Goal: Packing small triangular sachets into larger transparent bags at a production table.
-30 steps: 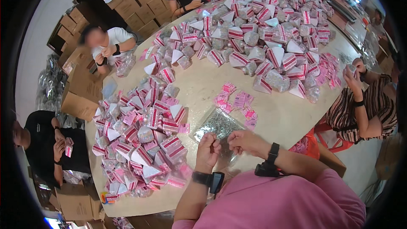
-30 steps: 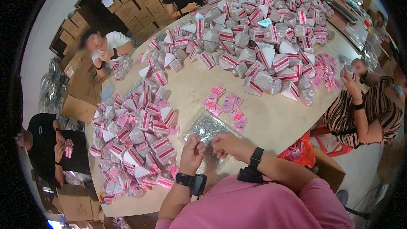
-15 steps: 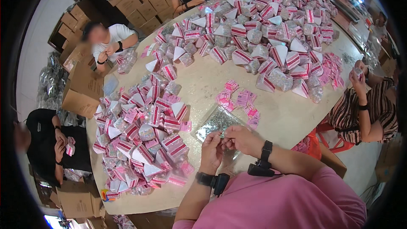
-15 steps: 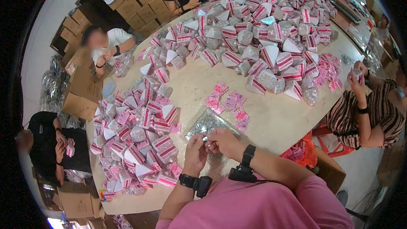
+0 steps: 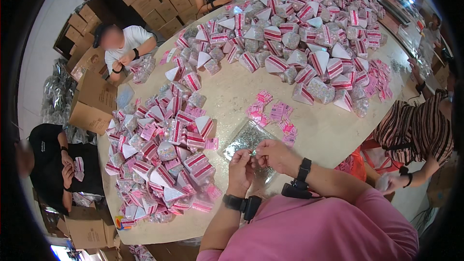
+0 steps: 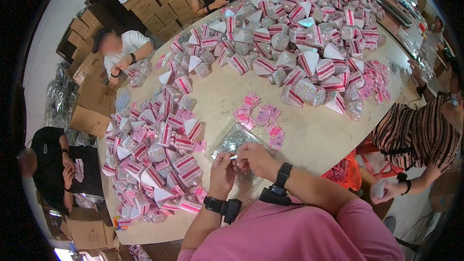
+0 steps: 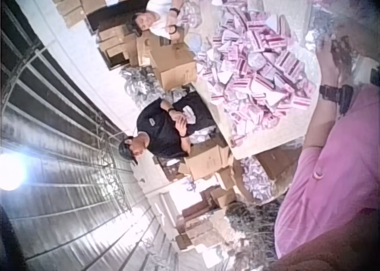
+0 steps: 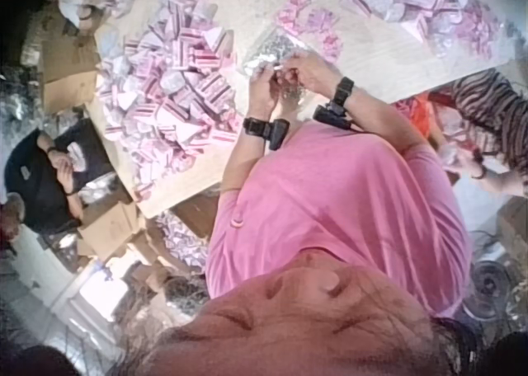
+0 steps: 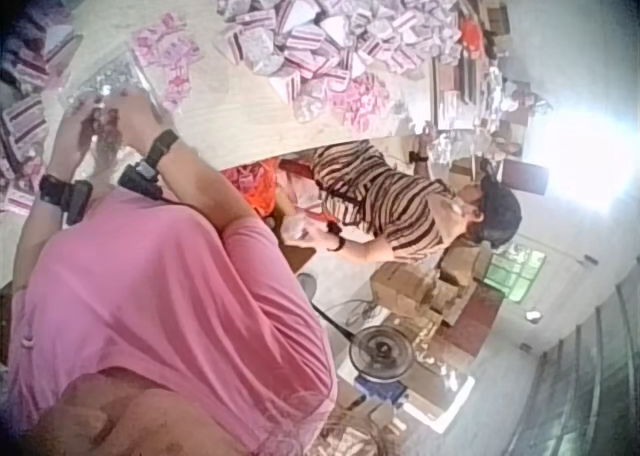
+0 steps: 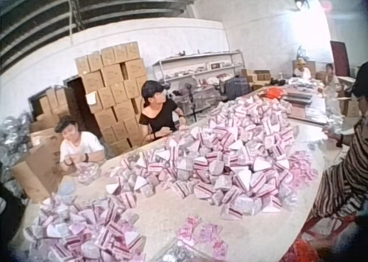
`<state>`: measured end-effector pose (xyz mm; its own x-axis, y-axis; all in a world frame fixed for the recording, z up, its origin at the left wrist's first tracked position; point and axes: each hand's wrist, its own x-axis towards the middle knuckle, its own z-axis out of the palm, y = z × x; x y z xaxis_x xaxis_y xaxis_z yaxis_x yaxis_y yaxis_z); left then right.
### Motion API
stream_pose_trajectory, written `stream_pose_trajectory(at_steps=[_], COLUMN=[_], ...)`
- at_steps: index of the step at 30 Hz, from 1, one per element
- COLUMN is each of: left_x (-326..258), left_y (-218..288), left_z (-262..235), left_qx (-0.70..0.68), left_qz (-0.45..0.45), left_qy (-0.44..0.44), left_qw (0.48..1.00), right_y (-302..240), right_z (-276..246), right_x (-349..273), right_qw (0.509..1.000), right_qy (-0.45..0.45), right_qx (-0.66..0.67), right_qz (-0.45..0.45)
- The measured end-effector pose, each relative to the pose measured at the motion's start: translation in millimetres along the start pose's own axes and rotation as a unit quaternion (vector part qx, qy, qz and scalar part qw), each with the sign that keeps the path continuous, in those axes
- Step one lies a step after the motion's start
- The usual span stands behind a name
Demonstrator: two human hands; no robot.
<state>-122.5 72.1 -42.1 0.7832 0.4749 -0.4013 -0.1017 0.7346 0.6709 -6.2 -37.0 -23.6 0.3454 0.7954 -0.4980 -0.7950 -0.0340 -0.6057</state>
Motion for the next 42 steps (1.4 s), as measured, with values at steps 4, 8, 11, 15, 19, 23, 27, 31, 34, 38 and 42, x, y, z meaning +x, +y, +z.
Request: stream_pose_trajectory(at_steps=[4, 8, 11, 15, 19, 23, 27, 31, 34, 38, 42], left_x=[0, 1, 0, -2, -3, -3, 1, 21, 43, 63, 77], left_y=[6, 9, 6, -5, -15, -16, -9, -24, -39, -68, -78], left_z=[-7, -10, -11, 3, 3, 11, 42, 50, 71, 92, 102], left_qx=[-0.02, -0.04, -0.018, 0.051, 0.107, 0.149, 0.339, 0.546, 0.708, 0.807, 0.832], left_qz=[0.01, 0.028, 0.03, 0.038, 0.058, 0.051, 0.058, 0.184, 0.244, 0.303, 0.288], left_qy=[0.022, 0.032, 0.044, 0.054, 0.019, -0.04, -0.03, -0.125, -0.184, -0.134, -0.136], left_qw=[1.0, 0.998, 0.998, 0.997, 0.992, 0.987, 0.938, 0.808, 0.636, 0.489, 0.454], right_y=[2, 9, -2, -1, 1, 2, -21, -34, -32, -14, -11], right_z=[-12, -30, -6, 2, -1, -11, -44, -100, -128, -149, -162], right_x=[5, 14, 3, -4, -8, -12, -36, -68, -94, -117, -130], right_qw=[0.999, 0.829, 0.851, 0.995, 1.0, 1.0, 0.994, 0.983, 0.976, 0.969, 0.965], right_qy=[0.018, 0.004, 0.011, -0.036, -0.024, 0.014, 0.064, 0.118, 0.17, 0.199, 0.21], right_qx=[-0.038, -0.532, -0.494, -0.093, 0.016, 0.005, -0.029, 0.007, 0.032, 0.078, 0.087], right_qz=[-0.017, -0.174, -0.176, 0.004, -0.01, -0.012, -0.087, -0.141, -0.134, -0.124, -0.127])
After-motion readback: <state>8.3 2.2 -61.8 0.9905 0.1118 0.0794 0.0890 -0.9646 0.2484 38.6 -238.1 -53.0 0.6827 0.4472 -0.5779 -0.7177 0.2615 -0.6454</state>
